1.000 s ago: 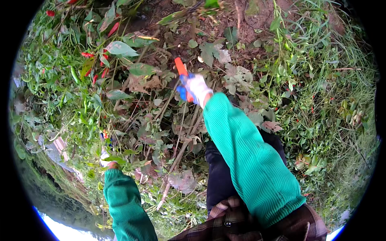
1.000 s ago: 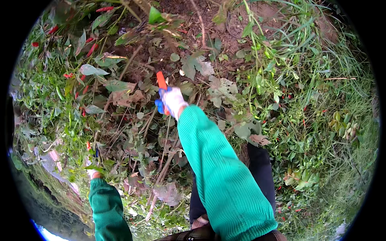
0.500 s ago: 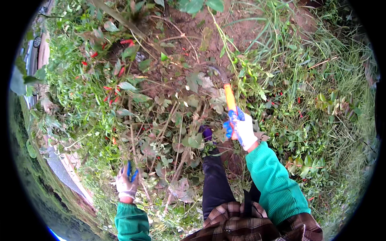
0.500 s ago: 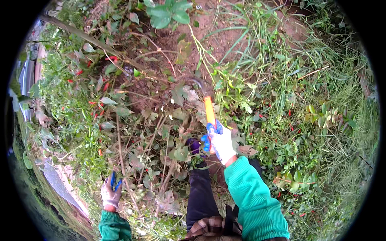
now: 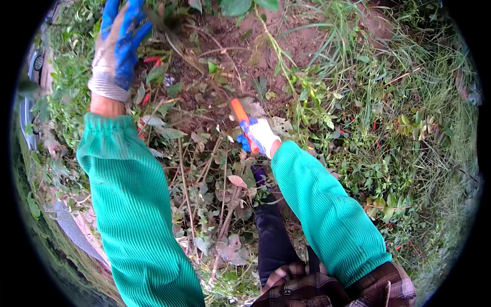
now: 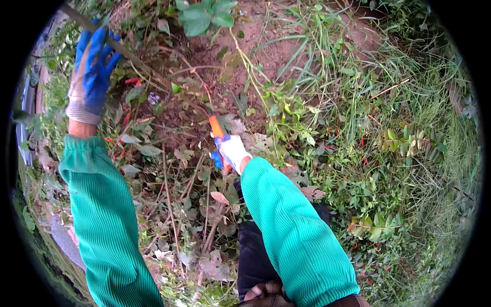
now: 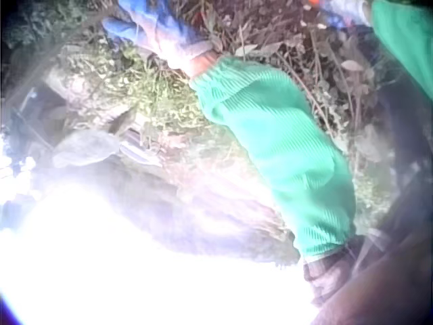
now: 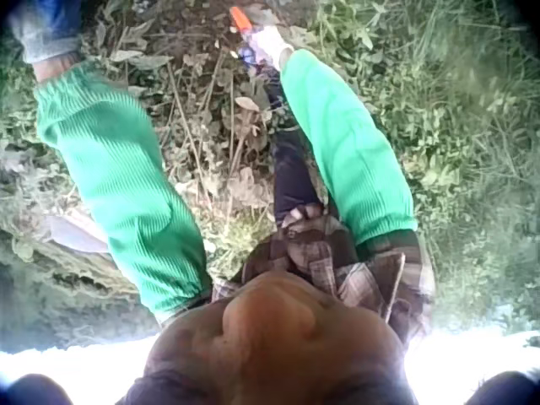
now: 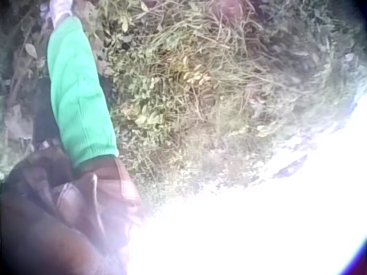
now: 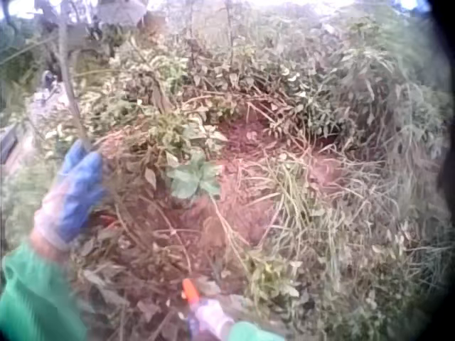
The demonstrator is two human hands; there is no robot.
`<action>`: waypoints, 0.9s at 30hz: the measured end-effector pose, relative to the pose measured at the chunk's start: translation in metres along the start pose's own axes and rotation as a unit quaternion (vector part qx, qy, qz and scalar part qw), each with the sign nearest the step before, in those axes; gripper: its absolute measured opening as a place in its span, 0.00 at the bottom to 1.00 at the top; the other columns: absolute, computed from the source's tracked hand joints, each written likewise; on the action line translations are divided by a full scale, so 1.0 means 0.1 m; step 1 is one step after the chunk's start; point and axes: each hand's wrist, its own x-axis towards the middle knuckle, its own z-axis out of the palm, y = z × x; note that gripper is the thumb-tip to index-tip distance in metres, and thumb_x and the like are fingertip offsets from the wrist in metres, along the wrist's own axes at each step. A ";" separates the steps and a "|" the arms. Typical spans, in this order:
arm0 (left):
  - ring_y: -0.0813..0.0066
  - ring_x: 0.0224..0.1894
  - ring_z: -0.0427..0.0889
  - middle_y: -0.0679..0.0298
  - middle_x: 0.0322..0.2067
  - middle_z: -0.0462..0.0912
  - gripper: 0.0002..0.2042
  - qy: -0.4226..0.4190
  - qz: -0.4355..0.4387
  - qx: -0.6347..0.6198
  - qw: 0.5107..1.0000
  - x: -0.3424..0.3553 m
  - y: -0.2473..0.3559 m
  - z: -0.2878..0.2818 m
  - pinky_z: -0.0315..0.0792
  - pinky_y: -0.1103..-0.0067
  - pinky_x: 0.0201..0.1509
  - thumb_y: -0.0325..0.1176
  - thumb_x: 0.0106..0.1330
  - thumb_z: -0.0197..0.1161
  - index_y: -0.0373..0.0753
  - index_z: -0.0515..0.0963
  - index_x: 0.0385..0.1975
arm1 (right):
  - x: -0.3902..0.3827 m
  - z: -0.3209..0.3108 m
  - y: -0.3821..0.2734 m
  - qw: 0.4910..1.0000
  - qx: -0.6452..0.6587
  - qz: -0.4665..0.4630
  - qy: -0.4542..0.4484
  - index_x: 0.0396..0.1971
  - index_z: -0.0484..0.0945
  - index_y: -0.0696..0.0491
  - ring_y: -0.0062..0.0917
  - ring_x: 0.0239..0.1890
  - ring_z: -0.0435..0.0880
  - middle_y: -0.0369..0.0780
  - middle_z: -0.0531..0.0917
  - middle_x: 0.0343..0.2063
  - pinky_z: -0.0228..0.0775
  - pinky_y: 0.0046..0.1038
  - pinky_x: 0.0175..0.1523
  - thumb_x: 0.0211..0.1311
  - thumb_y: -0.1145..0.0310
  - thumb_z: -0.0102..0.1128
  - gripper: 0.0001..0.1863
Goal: The person uses a sickle to cut and pull weeds and overgrown plants from a garden bed. They repeatedly swing the sickle to sever stems and gather the cut vegetation by hand, moving across the area to clear multiple patches.
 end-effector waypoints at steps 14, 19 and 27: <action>0.88 0.21 0.64 0.72 0.18 0.56 0.18 0.212 -0.176 -0.143 0.951 -1.34 -0.16 -0.34 0.74 0.81 0.41 0.20 0.57 0.49 0.32 0.62 0.49 | 0.49 0.02 0.23 1.000 0.014 -0.007 0.024 0.28 0.66 0.53 0.23 0.11 0.66 0.40 0.71 0.17 0.59 0.24 0.14 0.57 0.65 0.49 0.08; 0.87 0.15 0.53 0.75 0.14 0.51 0.17 0.459 -0.387 -0.389 0.699 -3.37 -0.41 -0.72 0.66 0.83 0.44 0.36 0.63 0.45 0.33 0.64 0.49 | -1.51 -0.17 0.93 0.997 -0.062 0.009 -0.037 0.34 0.71 0.55 0.21 0.13 0.72 0.33 0.71 0.15 0.65 0.23 0.16 0.53 0.68 0.54 0.10; 0.88 0.11 0.51 0.76 0.10 0.50 0.14 0.641 -0.543 -0.247 0.482 -5.73 0.80 -0.73 0.63 0.91 0.26 0.38 0.65 0.45 0.36 0.68 0.43 | -1.87 -0.46 0.41 0.961 -0.261 -0.016 0.089 0.52 0.63 0.50 0.18 0.12 0.72 0.35 0.73 0.16 0.65 0.21 0.13 0.56 0.72 0.49 0.21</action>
